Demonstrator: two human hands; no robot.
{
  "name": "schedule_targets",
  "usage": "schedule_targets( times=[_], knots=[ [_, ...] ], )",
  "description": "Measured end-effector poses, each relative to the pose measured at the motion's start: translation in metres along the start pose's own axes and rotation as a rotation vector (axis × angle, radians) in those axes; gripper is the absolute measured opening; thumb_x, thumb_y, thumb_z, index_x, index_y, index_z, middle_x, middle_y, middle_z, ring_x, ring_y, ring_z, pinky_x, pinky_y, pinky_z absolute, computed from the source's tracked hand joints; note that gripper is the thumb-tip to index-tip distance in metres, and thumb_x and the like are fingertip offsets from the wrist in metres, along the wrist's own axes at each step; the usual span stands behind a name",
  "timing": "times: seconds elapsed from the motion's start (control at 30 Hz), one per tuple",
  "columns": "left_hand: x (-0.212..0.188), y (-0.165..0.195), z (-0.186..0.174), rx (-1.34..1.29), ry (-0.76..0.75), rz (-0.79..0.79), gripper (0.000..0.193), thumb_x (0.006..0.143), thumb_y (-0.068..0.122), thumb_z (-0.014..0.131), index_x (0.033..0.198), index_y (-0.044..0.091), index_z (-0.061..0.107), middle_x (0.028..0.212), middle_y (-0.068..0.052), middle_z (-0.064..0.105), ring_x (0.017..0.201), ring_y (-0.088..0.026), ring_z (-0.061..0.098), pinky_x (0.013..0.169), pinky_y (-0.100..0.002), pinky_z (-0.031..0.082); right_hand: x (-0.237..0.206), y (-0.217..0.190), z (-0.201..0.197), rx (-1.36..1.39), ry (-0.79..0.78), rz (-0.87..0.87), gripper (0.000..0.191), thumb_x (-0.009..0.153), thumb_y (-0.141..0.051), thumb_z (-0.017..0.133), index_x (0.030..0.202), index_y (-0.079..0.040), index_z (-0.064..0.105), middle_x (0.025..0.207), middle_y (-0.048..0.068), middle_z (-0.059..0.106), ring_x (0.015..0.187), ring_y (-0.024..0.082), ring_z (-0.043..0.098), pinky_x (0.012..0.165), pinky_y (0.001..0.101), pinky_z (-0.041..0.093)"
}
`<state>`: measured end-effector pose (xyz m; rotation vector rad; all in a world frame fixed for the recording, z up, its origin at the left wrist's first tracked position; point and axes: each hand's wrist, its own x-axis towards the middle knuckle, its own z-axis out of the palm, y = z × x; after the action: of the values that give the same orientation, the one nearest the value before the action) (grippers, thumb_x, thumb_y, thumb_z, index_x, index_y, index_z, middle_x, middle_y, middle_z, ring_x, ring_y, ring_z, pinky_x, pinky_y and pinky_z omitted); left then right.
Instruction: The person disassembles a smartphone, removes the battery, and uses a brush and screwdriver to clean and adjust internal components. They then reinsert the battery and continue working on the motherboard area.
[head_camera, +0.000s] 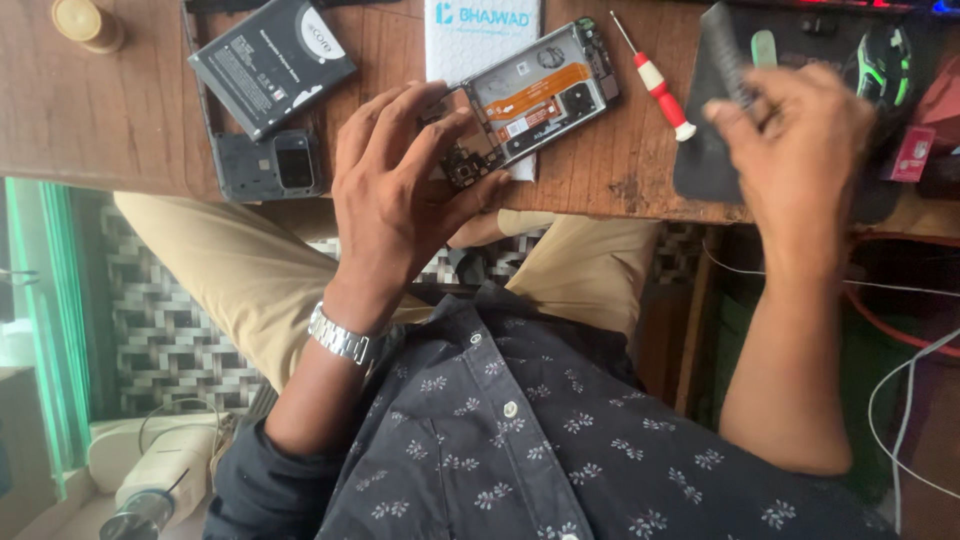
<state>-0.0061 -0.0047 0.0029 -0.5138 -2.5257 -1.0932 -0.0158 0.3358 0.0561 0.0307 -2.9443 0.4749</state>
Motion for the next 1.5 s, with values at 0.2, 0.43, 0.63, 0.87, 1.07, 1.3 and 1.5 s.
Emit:
schedule_targets(
  times=[0.2, 0.43, 0.63, 0.87, 1.07, 1.3, 1.5],
  knots=[
    [0.000, -0.006, -0.009, -0.014, 0.016, 0.007, 0.047, 0.089, 0.037, 0.090, 0.125, 0.012, 0.073, 0.141, -0.010, 0.061, 0.134, -0.034, 0.055, 0.113, -0.048, 0.047, 0.004, -0.004, 0.005, 0.463, 0.234, -0.057, 0.021, 0.099, 0.002, 0.071, 0.120, -0.001, 0.070, 0.123, 0.009, 0.054, 0.099, 0.010, 0.073, 0.088, 0.0241, 0.064],
    [-0.022, -0.014, -0.006, -0.002, 0.013, 0.023, 0.047, 0.089, 0.037, 0.090, 0.126, 0.012, 0.073, 0.142, -0.010, 0.060, 0.135, -0.034, 0.055, 0.114, -0.047, 0.046, -0.014, 0.026, 0.017, 0.080, 0.037, -0.004, 0.016, 0.102, 0.002, 0.083, 0.110, 0.007, 0.070, 0.112, 0.013, 0.067, 0.083, 0.015, 0.068, 0.074, 0.0257, 0.055],
    [-0.021, -0.017, -0.008, 0.017, 0.036, 0.050, 0.049, 0.088, 0.035, 0.089, 0.129, 0.013, 0.073, 0.142, -0.010, 0.060, 0.134, -0.033, 0.054, 0.114, -0.047, 0.045, -0.008, 0.040, 0.014, 0.346, 0.147, 0.049, 0.026, 0.105, -0.009, 0.071, 0.125, 0.002, 0.058, 0.110, 0.007, 0.067, 0.096, 0.010, 0.069, 0.084, 0.0228, 0.057],
    [-0.022, -0.019, -0.021, -0.019, 0.039, 0.020, 0.048, 0.088, 0.035, 0.089, 0.128, 0.014, 0.072, 0.142, -0.009, 0.060, 0.134, -0.033, 0.054, 0.114, -0.045, 0.045, 0.001, -0.055, 0.042, 1.048, 0.111, -0.165, 0.016, 0.120, -0.014, 0.065, 0.118, 0.001, 0.060, 0.106, 0.014, 0.069, 0.088, 0.017, 0.069, 0.083, 0.0294, 0.061],
    [-0.016, -0.013, -0.019, -0.041, 0.066, -0.002, 0.047, 0.087, 0.034, 0.090, 0.126, 0.013, 0.072, 0.141, -0.009, 0.060, 0.134, -0.031, 0.055, 0.115, -0.046, 0.045, 0.033, -0.137, 0.068, 0.794, 0.037, -0.572, 0.007, 0.120, -0.003, 0.061, 0.115, 0.001, 0.062, 0.104, 0.014, 0.069, 0.088, 0.016, 0.074, 0.079, 0.0267, 0.062],
    [-0.017, -0.021, -0.021, -0.046, 0.067, -0.001, 0.044, 0.087, 0.031, 0.089, 0.124, 0.013, 0.073, 0.140, -0.008, 0.060, 0.134, -0.032, 0.055, 0.115, -0.046, 0.045, 0.049, -0.135, 0.045, 0.685, 0.024, -0.672, 0.014, 0.117, 0.006, 0.054, 0.116, 0.001, 0.066, 0.103, 0.012, 0.071, 0.089, 0.017, 0.072, 0.080, 0.0275, 0.062],
    [-0.016, -0.027, -0.017, -0.051, 0.066, 0.022, 0.046, 0.088, 0.032, 0.089, 0.126, 0.013, 0.072, 0.141, -0.009, 0.059, 0.134, -0.033, 0.054, 0.115, -0.046, 0.044, 0.050, -0.137, 0.052, 0.367, 0.088, -0.688, 0.010, 0.115, 0.008, 0.057, 0.110, 0.003, 0.065, 0.097, 0.009, 0.072, 0.089, 0.016, 0.073, 0.076, 0.0263, 0.058]
  ],
)
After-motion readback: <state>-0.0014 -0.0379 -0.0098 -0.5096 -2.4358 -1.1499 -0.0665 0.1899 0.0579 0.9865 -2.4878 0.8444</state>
